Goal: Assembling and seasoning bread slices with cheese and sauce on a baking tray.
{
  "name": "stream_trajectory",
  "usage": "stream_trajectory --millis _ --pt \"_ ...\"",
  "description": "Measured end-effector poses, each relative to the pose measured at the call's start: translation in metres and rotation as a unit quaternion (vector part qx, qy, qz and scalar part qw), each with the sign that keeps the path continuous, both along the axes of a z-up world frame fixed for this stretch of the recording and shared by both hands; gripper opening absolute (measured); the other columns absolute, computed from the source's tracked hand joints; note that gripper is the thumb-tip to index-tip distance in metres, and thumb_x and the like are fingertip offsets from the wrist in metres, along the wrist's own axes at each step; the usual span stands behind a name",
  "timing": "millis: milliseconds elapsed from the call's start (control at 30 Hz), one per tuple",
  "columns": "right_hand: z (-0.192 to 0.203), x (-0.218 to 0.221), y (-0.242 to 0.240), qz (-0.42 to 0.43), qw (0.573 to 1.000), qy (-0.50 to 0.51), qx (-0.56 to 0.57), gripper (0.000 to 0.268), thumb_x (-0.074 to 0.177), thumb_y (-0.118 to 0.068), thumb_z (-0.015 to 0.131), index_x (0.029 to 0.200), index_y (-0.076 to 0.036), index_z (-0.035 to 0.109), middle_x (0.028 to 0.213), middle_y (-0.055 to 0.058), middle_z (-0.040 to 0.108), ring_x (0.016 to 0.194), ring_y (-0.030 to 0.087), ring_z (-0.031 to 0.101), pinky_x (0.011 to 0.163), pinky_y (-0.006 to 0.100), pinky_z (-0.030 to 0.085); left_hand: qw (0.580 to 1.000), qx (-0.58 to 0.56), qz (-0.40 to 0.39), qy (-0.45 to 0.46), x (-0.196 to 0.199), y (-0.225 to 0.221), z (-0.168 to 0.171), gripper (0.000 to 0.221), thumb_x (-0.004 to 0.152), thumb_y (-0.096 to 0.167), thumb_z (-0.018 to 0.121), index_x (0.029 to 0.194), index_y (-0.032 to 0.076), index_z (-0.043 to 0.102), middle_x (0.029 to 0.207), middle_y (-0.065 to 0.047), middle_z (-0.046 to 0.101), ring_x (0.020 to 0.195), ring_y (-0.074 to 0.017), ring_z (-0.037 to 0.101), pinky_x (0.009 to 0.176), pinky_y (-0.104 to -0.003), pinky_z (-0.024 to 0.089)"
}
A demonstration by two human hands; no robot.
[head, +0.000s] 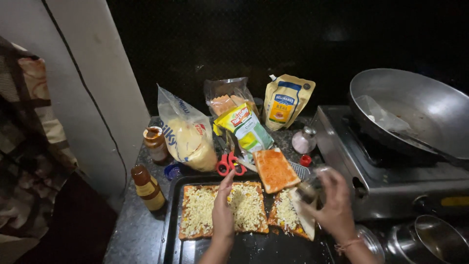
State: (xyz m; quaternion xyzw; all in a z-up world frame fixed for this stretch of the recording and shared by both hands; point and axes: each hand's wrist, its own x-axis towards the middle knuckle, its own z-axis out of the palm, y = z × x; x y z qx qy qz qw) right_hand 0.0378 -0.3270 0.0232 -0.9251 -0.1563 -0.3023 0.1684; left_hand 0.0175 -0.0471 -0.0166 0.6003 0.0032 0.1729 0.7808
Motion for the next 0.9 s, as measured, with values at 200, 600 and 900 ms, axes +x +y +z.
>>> stream_trajectory --millis 200,600,900 --pt "-0.004 0.012 0.001 -0.04 0.997 0.051 0.037 0.109 0.054 -0.046 0.091 0.146 -0.022 0.037 0.146 0.013 0.032 0.139 0.035 0.038 0.106 0.054 0.05 0.997 -0.068 -0.027 0.038 0.001 -0.002 0.003 0.055 0.096 0.015 0.032 0.146 0.006 0.054 0.153 -0.011 0.055 0.146 -0.0223 0.045 0.121 -0.037 0.03" --pt "0.015 0.02 0.012 -0.06 0.998 0.0 0.02 0.115 0.055 -0.047 0.093 0.151 -0.024 0.033 0.143 0.017 0.033 0.14 0.037 0.033 0.116 0.054 0.04 0.997 -0.076 -0.025 0.001 0.016 0.003 0.01 0.056 0.096 0.017 0.032 0.144 -0.001 0.054 0.153 -0.013 0.056 0.147 -0.0235 0.045 0.123 -0.035 0.026" --pt "0.031 0.033 0.028 0.024 0.926 0.11 0.361 0.098 0.068 -0.046 0.081 0.151 -0.019 0.036 0.143 0.015 0.037 0.122 0.028 0.057 0.101 0.046 0.054 0.997 -0.05 -0.045 -0.038 0.035 -0.001 0.004 0.057 0.093 0.018 0.039 0.146 -0.001 0.054 0.155 -0.013 0.054 0.146 -0.0242 0.045 0.121 -0.034 0.027"
